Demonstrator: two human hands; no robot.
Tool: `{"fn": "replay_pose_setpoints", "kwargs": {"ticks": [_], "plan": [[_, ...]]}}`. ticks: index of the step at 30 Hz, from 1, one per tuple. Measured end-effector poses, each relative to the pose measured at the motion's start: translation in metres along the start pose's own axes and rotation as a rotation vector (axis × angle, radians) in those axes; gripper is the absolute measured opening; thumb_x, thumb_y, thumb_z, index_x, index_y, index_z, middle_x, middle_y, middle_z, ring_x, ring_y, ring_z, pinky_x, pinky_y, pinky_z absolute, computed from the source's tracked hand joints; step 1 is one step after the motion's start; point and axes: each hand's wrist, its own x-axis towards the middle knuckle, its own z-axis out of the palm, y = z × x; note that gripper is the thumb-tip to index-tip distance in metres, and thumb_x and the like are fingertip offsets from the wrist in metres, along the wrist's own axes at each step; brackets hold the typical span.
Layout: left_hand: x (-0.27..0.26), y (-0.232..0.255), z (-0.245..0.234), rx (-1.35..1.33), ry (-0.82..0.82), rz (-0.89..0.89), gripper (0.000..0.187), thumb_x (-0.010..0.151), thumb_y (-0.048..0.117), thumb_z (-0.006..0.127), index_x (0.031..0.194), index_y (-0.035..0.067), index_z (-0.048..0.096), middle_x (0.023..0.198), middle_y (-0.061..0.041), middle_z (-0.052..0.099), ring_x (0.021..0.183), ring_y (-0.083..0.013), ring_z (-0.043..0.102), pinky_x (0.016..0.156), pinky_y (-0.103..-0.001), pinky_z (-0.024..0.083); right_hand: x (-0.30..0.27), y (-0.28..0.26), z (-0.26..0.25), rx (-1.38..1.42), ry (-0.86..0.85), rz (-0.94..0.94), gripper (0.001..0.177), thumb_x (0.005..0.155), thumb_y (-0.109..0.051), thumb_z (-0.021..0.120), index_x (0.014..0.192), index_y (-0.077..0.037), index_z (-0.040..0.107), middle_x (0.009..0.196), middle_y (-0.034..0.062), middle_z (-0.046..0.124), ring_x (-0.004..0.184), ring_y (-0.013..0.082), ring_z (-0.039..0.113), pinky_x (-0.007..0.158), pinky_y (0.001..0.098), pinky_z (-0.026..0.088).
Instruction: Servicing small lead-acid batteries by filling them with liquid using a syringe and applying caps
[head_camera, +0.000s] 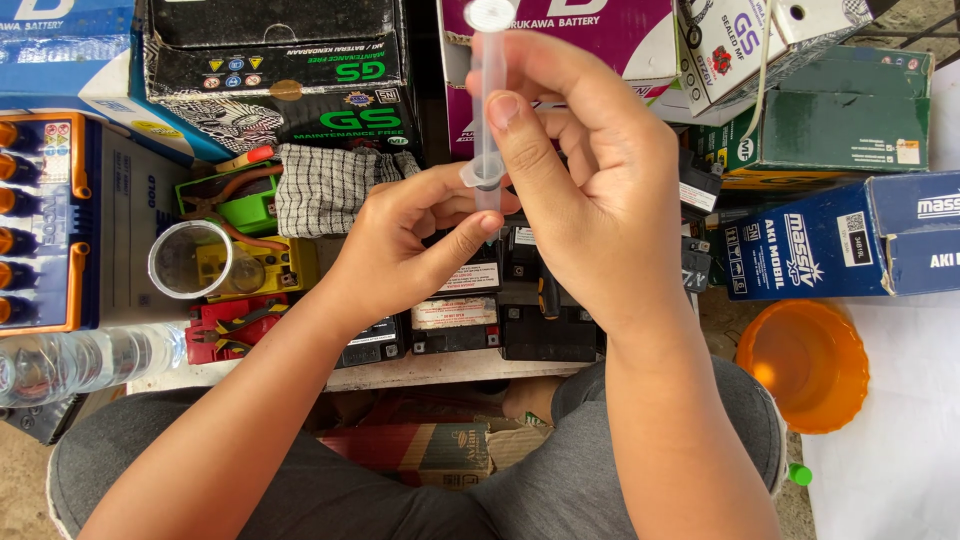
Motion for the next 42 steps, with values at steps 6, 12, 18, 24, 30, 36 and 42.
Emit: {"fn": "replay_pose_setpoints", "kwargs": {"ticks": [6,12,18,24,30,36,42], "plan": [[0.002,0.010,-0.003,-0.088,0.052,-0.045,0.035,0.102,0.009,0.065,0.134,0.000,0.056,0.117,-0.016,0.074,0.118,-0.0233,0.073,0.100,-0.031,0.062,-0.012,-0.011,-0.012,-0.026,0.105,-0.020,0.034,0.113,-0.019,0.055,0.143,-0.002,0.053,0.127,0.0114,0.058,0.118,0.0129,0.054,0.100,0.0251,0.051],[-0.001,0.015,-0.001,-0.005,0.010,-0.008,0.038,0.101,0.006,0.066,0.136,-0.001,0.055,0.124,-0.015,0.071,0.120,-0.0224,0.071,0.106,-0.032,0.061,-0.030,-0.030,-0.029,-0.063,-0.001,0.135,0.040,0.108,-0.022,0.054,0.142,-0.002,0.054,0.098,0.0024,0.059,0.089,0.0062,0.058,0.081,0.0191,0.050],[0.001,0.026,0.002,0.133,0.020,-0.033,0.036,0.104,0.012,0.060,0.137,-0.003,0.054,0.121,-0.014,0.073,0.103,-0.0159,0.071,0.097,-0.029,0.059,-0.040,-0.026,-0.046,-0.257,-0.211,0.292,0.037,0.100,-0.025,0.059,0.135,-0.011,0.062,0.090,-0.0033,0.066,0.082,0.0080,0.062,0.080,0.0246,0.053],[-0.005,0.025,0.005,0.225,0.011,0.006,0.039,0.104,0.013,0.060,0.138,-0.005,0.054,0.116,-0.013,0.073,0.102,-0.0153,0.071,0.099,-0.030,0.061,-0.045,-0.007,-0.054,-0.265,-0.269,0.390,0.038,0.097,-0.029,0.061,0.132,-0.014,0.064,0.093,-0.0026,0.070,0.081,0.0101,0.063,0.083,0.0265,0.054],[-0.006,0.034,0.008,0.177,0.133,0.049,0.031,0.105,0.007,0.058,0.132,-0.008,0.052,0.116,-0.022,0.072,0.101,-0.0247,0.075,0.094,-0.032,0.064,-0.046,-0.002,-0.059,-0.276,-0.261,0.422,0.040,0.097,-0.029,0.061,0.134,-0.016,0.064,0.096,-0.0013,0.070,0.084,0.0104,0.064,0.084,0.0265,0.054],[-0.007,0.046,0.020,0.281,0.153,0.189,0.021,0.099,0.007,0.068,0.115,-0.004,0.061,0.116,-0.021,0.071,0.119,-0.0388,0.074,0.110,-0.048,0.063,-0.057,-0.026,-0.070,-0.151,-0.348,0.394,0.075,0.091,-0.056,0.051,0.149,-0.008,0.046,0.103,0.0051,0.072,0.094,0.0133,0.073,0.082,0.0256,0.061],[-0.001,0.031,0.090,0.234,-0.109,0.328,0.015,0.101,0.013,0.063,0.112,0.004,0.066,0.119,-0.015,0.073,0.123,-0.0375,0.073,0.110,-0.044,0.060,-0.141,-0.042,-0.092,0.434,-0.245,0.335,0.117,0.097,-0.092,0.060,0.161,-0.008,0.010,0.151,0.0275,0.050,0.128,0.0259,0.056,0.092,0.0362,0.053]]}}
